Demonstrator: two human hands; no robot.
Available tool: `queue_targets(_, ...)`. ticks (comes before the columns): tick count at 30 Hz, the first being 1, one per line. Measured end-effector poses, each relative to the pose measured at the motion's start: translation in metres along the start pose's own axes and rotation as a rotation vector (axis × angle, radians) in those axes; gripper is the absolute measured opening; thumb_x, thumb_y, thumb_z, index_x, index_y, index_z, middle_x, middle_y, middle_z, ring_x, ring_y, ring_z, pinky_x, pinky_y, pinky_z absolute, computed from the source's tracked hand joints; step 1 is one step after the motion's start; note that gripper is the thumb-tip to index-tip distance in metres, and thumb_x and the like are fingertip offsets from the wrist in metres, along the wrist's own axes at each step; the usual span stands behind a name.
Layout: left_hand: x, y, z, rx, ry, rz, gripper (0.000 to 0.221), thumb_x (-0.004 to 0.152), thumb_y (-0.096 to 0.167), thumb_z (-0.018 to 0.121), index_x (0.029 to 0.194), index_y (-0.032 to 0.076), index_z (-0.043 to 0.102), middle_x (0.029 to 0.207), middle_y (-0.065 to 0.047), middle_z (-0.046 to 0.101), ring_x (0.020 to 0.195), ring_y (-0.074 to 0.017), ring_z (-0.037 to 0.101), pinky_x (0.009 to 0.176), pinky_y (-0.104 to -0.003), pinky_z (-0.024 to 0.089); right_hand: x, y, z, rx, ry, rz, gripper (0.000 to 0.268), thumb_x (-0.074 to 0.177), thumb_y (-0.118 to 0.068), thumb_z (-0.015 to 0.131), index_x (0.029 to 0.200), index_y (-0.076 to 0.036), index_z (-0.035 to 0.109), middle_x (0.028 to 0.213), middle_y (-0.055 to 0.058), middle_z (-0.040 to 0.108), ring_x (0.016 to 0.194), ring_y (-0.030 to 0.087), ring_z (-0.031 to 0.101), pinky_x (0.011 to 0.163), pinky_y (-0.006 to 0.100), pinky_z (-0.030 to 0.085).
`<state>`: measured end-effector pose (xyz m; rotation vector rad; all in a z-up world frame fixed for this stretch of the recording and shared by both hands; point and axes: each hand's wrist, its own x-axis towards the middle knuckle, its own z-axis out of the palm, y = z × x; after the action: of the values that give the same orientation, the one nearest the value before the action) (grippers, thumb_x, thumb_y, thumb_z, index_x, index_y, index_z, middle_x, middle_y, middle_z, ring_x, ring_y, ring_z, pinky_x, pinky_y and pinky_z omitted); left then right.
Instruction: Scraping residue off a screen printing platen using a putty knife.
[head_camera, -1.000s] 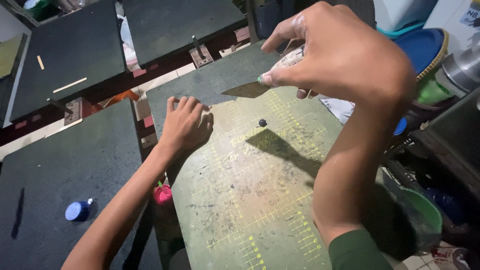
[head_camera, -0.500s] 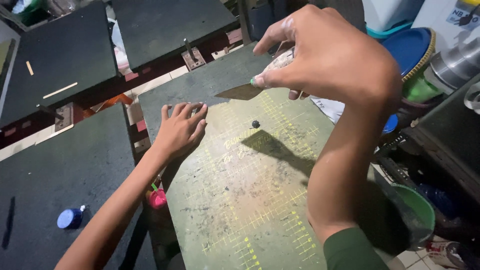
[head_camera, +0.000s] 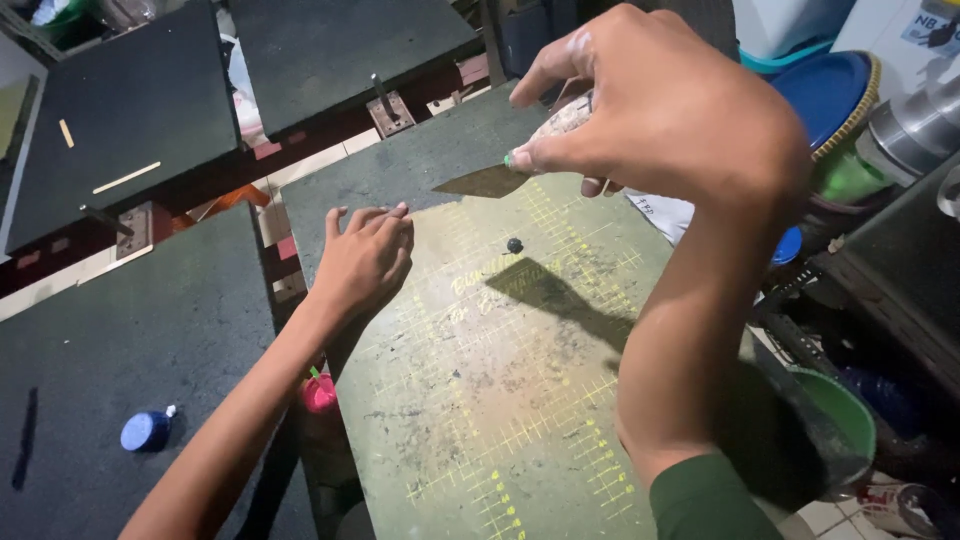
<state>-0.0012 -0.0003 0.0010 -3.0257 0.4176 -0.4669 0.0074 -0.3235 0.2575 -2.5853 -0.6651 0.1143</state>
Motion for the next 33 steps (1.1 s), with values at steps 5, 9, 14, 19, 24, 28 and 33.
queue_targets(5, -0.004, -0.002, 0.001, -0.095, 0.036, -0.017, 0.050, 0.101, 0.032, 0.048, 0.143, 0.005, 0.052, 0.130, -0.012, 0.070, 0.123, -0.0334, 0.057, 0.102, -0.059, 0.028, 0.002, -0.001, 0.000, 0.007, -0.021, 0.023, 0.045, 0.087, -0.036, 0.081, 0.129, -0.022, 0.075, 0.057, 0.018, 0.073, 0.049, 0.020, 0.067, 0.053, 0.038, 0.051)
queue_targets(9, -0.003, 0.004, -0.007, -0.166, 0.060, -0.031, 0.028, 0.101, 0.028, 0.048, 0.121, 0.011, 0.058, 0.137, -0.010, 0.068, 0.120, -0.0333, 0.057, 0.102, -0.058, 0.028, 0.002, -0.004, 0.001, 0.029, -0.027, 0.036, 0.040, 0.086, -0.032, 0.081, 0.123, -0.021, 0.076, 0.059, 0.014, 0.073, 0.055, 0.017, 0.073, 0.054, 0.035, 0.051)
queue_targets(14, -0.002, 0.004, -0.005, -0.299, 0.060, -0.142, 0.038, 0.104, 0.031, 0.046, 0.128, 0.004, 0.057, 0.138, -0.014, 0.066, 0.117, -0.0313, 0.058, 0.107, -0.055, 0.027, 0.000, -0.007, -0.002, -0.002, -0.027, 0.073, 0.041, 0.085, -0.035, 0.080, 0.124, -0.028, 0.078, 0.057, 0.014, 0.074, 0.054, 0.017, 0.070, 0.060, 0.034, 0.050)
queue_targets(19, -0.004, 0.005, -0.006, -0.296, 0.078, -0.112, 0.039, 0.105, 0.031, 0.046, 0.130, 0.007, 0.064, 0.139, -0.013, 0.066, 0.123, -0.0311, 0.056, 0.105, -0.055, 0.027, 0.002, -0.004, 0.000, 0.002, -0.012, 0.049, 0.039, 0.084, -0.034, 0.081, 0.122, -0.024, 0.078, 0.067, 0.011, 0.074, 0.056, 0.018, 0.075, 0.058, 0.034, 0.053)
queue_targets(24, -0.006, -0.002, 0.002, -0.245, 0.158, -0.039, 0.034, 0.103, 0.027, 0.054, 0.126, 0.010, 0.073, 0.140, -0.010, 0.067, 0.124, -0.0304, 0.057, 0.101, -0.056, 0.030, -0.002, -0.012, -0.001, -0.009, -0.022, 0.084, 0.042, 0.084, -0.036, 0.082, 0.124, -0.025, 0.077, 0.070, 0.013, 0.078, 0.059, 0.020, 0.078, 0.063, 0.033, 0.054)
queue_targets(28, -0.006, -0.002, 0.001, -0.218, 0.204, 0.003, 0.030, 0.102, 0.028, 0.056, 0.122, 0.016, 0.076, 0.144, -0.014, 0.061, 0.127, -0.0343, 0.051, 0.100, -0.055, 0.030, -0.004, -0.018, 0.000, 0.008, -0.039, 0.138, 0.044, 0.084, -0.032, 0.084, 0.127, -0.025, 0.077, 0.086, 0.007, 0.080, 0.060, 0.021, 0.076, 0.057, 0.036, 0.053)
queue_targets(33, -0.006, -0.006, 0.003, -0.215, 0.158, 0.008, 0.042, 0.108, 0.042, 0.044, 0.123, 0.017, 0.075, 0.145, -0.016, 0.057, 0.130, -0.0367, 0.047, 0.101, -0.057, 0.029, -0.004, -0.023, 0.000, 0.022, -0.038, 0.158, 0.042, 0.084, -0.033, 0.082, 0.125, -0.023, 0.077, 0.100, 0.000, 0.080, 0.065, 0.024, 0.079, 0.057, 0.038, 0.059)
